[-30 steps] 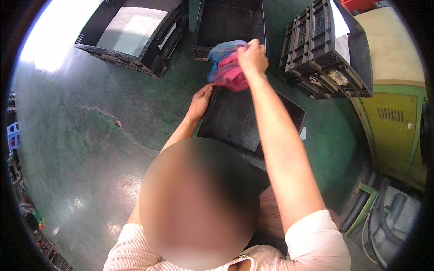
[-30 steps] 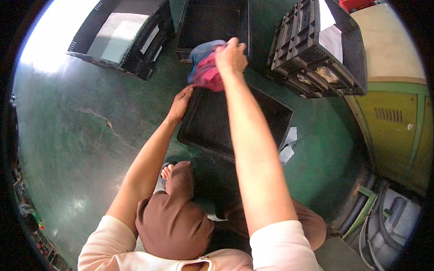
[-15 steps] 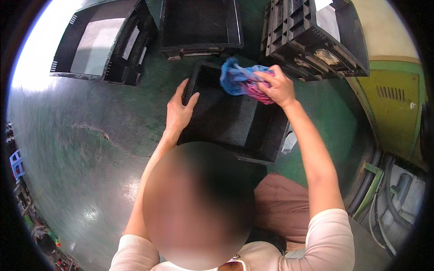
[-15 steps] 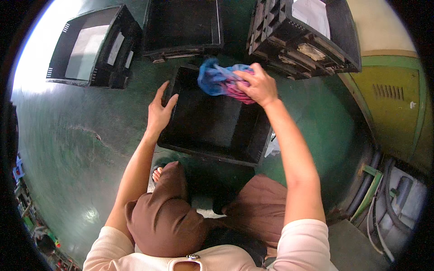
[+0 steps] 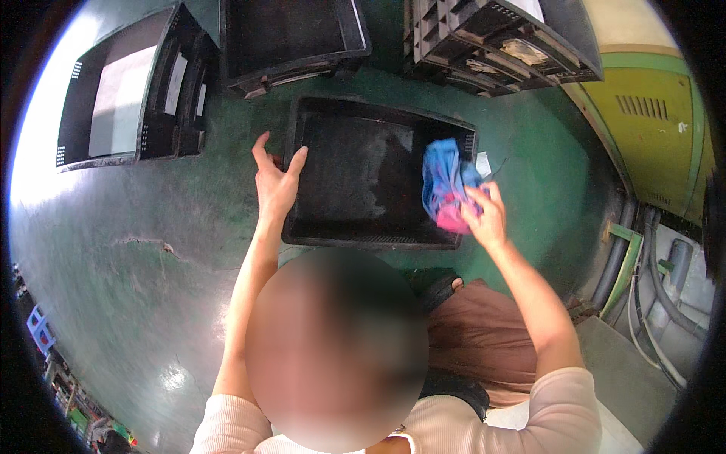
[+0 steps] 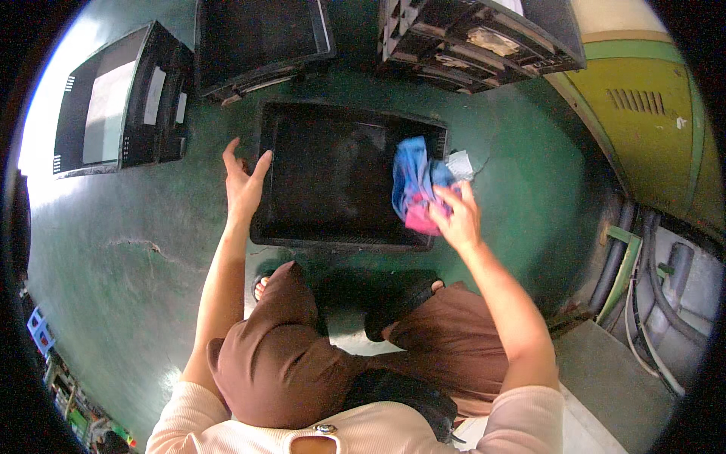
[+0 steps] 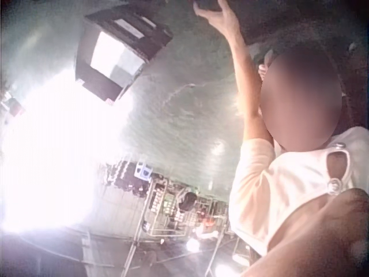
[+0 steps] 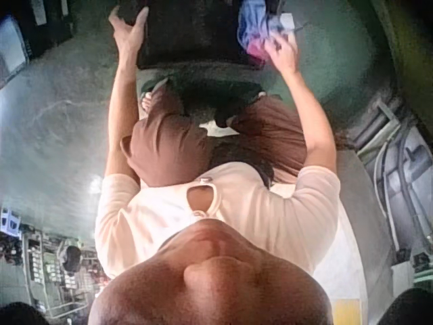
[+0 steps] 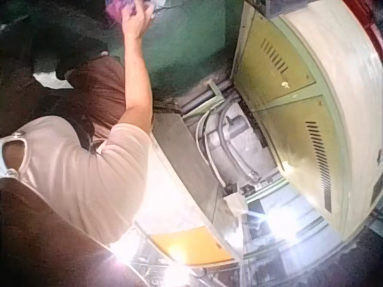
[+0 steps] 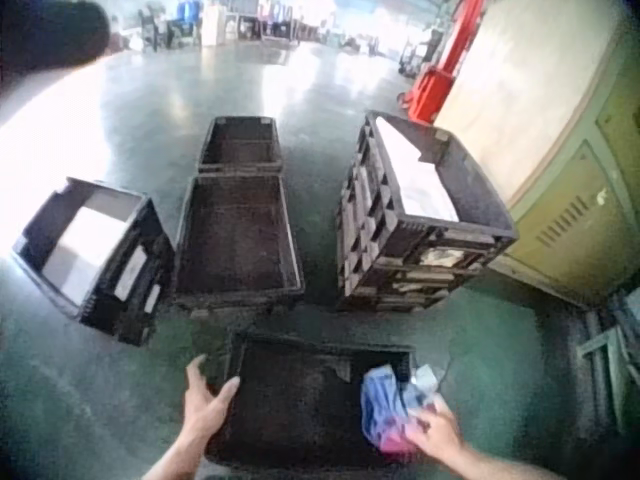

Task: The person cleans the interior of several black plastic bins using a colorful cloth, then places a white paper sheet into each bin before stacking them.

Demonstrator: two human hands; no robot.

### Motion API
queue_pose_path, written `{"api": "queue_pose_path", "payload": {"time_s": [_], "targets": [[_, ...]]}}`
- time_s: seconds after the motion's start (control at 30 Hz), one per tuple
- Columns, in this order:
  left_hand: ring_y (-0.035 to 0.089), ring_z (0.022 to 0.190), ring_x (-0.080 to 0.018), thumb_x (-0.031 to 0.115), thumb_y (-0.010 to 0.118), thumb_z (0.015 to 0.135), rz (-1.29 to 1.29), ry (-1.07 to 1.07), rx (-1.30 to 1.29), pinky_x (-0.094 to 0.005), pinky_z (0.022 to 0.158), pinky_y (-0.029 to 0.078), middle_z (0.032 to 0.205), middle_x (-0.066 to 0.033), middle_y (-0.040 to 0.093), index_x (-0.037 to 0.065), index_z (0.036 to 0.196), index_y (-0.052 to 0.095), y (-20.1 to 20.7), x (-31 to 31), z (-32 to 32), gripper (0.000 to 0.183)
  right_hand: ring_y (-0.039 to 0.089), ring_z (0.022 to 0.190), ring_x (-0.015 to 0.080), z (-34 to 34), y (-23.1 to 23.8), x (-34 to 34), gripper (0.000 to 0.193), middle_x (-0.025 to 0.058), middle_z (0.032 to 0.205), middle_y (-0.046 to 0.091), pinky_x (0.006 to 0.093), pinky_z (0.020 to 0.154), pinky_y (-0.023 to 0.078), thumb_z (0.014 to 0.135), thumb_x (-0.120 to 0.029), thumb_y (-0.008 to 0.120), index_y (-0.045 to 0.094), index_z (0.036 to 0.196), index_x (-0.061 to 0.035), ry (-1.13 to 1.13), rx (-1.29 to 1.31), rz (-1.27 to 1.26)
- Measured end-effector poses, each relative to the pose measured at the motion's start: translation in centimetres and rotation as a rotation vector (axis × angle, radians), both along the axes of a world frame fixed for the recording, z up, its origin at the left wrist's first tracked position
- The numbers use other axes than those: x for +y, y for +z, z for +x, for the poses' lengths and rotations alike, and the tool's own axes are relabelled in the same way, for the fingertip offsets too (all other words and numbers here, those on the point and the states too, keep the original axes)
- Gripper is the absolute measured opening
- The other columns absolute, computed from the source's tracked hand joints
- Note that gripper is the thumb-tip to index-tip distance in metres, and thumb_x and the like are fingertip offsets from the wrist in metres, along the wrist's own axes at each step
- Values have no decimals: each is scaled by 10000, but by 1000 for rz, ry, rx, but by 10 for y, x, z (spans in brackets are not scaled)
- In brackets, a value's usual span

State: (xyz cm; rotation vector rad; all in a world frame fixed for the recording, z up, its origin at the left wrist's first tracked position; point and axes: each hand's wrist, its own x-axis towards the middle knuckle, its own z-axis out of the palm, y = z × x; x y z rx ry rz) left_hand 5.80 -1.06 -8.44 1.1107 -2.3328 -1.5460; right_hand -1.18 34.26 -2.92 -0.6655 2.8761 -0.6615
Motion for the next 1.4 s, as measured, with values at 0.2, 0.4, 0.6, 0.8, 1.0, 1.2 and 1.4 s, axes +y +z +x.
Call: {"api": "queue_pose_path", "payload": {"time_s": [0.2, 0.4, 0.6, 0.8, 1.0, 1.2, 1.4], "targets": [[551, 791, -325, 435, 646, 699, 54, -11, -32, -387, 735, 423, 854, -204, 540, 89, 1242, 293, 3, 0, -2, 734, 522, 769, 269, 87, 1, -13, 300, 107, 830, 478, 346, 669, 446, 606, -114, 659, 621, 904, -97, -309, -17, -69], [539, 842, -345, 455, 644, 694, 146, -44, -86, -405, 757, 414, 885, -224, 538, 72, 1219, 301, 7, -1, -3, 735, 527, 741, 277, 110, -4, -97, 327, 107, 845, 474, 349, 619, 455, 575, -139, 696, 611, 890, -126, -295, 69, -98], [551, 842, -345, 447, 643, 698, 73, -41, 0, -400, 753, 421, 893, -232, 557, 75, 1203, 316, 2, -2, -2, 707, 531, 702, 227, 114, -6, -181, 342, 58, 833, 480, 320, 551, 459, 502, -141, 708, 614, 825, -199, -74, 104, -210], [557, 903, -358, 391, 629, 725, 43, -120, 21, -386, 788, 421, 941, -238, 567, 103, 1202, 347, 3, 1, -6, 625, 502, 710, 205, 118, -14, -227, 232, 39, 799, 466, 305, 589, 442, 568, -149, 657, 618, 792, -198, 377, 238, -293], [576, 755, -247, 401, 631, 726, 32, -71, 78, -349, 711, 435, 829, -164, 588, 134, 1219, 352, 1, -8, 1, 626, 485, 750, 193, 85, -1, -161, 224, 24, 833, 448, 307, 643, 461, 603, -254, 656, 595, 817, -278, 700, 268, -164], [562, 853, -345, 424, 624, 726, -15, -89, 36, -396, 766, 424, 920, -219, 576, 130, 1236, 322, 13, 1, -3, 661, 504, 872, 236, 58, 22, -43, 266, 46, 896, 451, 355, 742, 479, 588, -238, 678, 575, 833, -250, 800, 90, 155], [464, 995, -386, 443, 600, 738, -112, -235, -27, -435, 859, 366, 1094, -263, 465, 21, 1262, 281, 17, -6, -2, 744, 552, 789, 248, 11, 93, -26, 238, 78, 866, 497, 340, 625, 492, 598, -215, 649, 622, 832, -179, 385, -256, 172]]}}
